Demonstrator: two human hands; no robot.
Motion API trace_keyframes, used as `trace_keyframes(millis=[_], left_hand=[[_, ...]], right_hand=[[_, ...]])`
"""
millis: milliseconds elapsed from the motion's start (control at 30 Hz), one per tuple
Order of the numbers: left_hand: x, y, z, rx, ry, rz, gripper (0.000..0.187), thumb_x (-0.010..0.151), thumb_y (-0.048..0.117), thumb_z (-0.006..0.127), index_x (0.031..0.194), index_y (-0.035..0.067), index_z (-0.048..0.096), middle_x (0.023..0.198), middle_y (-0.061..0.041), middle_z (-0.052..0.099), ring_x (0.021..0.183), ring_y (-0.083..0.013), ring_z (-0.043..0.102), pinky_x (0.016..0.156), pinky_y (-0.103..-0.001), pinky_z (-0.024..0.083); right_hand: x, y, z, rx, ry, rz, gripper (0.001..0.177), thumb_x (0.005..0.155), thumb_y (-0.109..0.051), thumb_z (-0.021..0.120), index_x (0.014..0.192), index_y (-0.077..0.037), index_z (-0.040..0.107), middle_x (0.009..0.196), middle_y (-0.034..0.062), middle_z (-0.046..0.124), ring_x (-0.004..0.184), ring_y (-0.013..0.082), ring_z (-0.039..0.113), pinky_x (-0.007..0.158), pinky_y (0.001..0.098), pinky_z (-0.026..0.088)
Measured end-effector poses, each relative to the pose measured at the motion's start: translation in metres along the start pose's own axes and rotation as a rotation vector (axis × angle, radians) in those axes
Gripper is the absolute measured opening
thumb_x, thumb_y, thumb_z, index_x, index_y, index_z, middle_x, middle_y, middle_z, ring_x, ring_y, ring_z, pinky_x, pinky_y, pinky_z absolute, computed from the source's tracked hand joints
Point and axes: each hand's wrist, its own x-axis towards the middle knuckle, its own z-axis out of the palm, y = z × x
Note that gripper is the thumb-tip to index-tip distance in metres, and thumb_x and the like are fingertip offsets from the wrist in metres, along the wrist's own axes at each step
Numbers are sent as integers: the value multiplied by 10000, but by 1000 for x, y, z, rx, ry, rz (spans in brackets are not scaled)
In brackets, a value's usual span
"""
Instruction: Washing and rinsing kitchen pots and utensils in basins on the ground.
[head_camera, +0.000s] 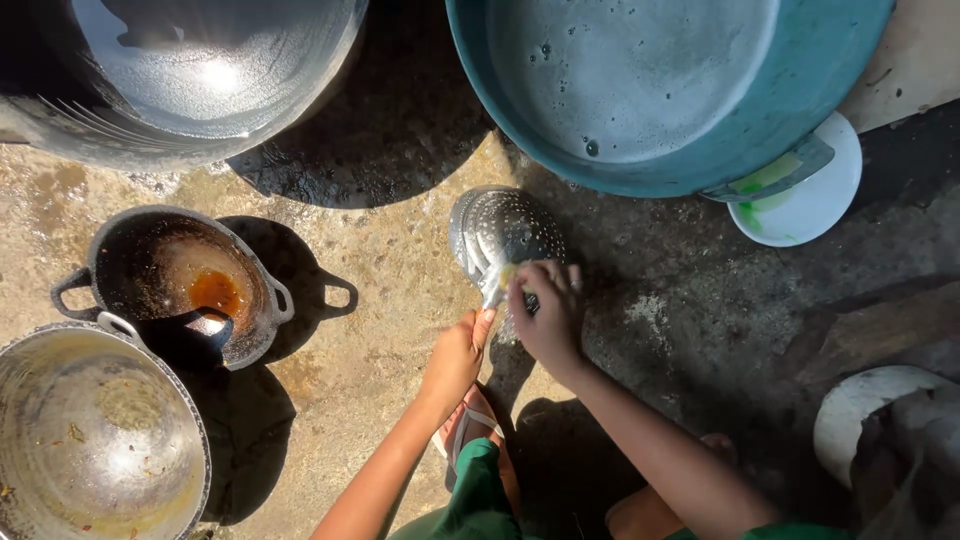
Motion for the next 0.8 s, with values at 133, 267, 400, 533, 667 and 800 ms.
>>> trace_keyframes(millis=[133,267,400,533,667,800], left_hand=[[0,6,-12,-47,43,-8,512,1046,472,448,939,1,617,628,-244,585,575,-413,606,611,-474,501],[-21,-1,-18,42,13,51,516,1044,482,465,934,4,625,635,-243,576,587,-413,607,617,-460,505],[-39,9,-15,74,-141,-37,539,1013,534,479,918,23,622,628,-216,628,622,-388,670,646,-449,539],[-39,18,-13,54,-79,-50,529,1007,552,468,983,46,621,639,-223,630,653,-404,672,664,-477,533],[-31,5,-18,121,49,48,477,1032,502,491,1002,46,630,656,-230,620,671,-412,655,629,-489,505],[-39,26,-30,-60,164,80,388,1045,401,507,972,28,586,628,-179,616,561,-334,640,558,-437,489]], right_hand=[[24,-6,2,114,51,56,101,961,-183,641,905,-101,628,922,24,694,905,162,645,846,374,480],[70,45,8,403,-31,332,114,1013,-171,626,941,-82,622,937,34,673,936,154,632,854,349,497],[86,-13,-34,345,-323,137,127,979,-195,644,903,-95,657,894,25,688,898,163,626,845,359,508],[84,-36,-52,-19,-92,-353,149,942,-194,691,865,-70,661,876,32,676,856,206,571,791,408,490],[56,-38,-67,139,202,-209,167,1036,-209,627,948,-68,626,961,42,631,879,164,587,797,380,516],[6,-55,-66,663,249,223,191,1089,-240,568,1028,-62,599,1025,68,630,926,138,593,808,305,519]])
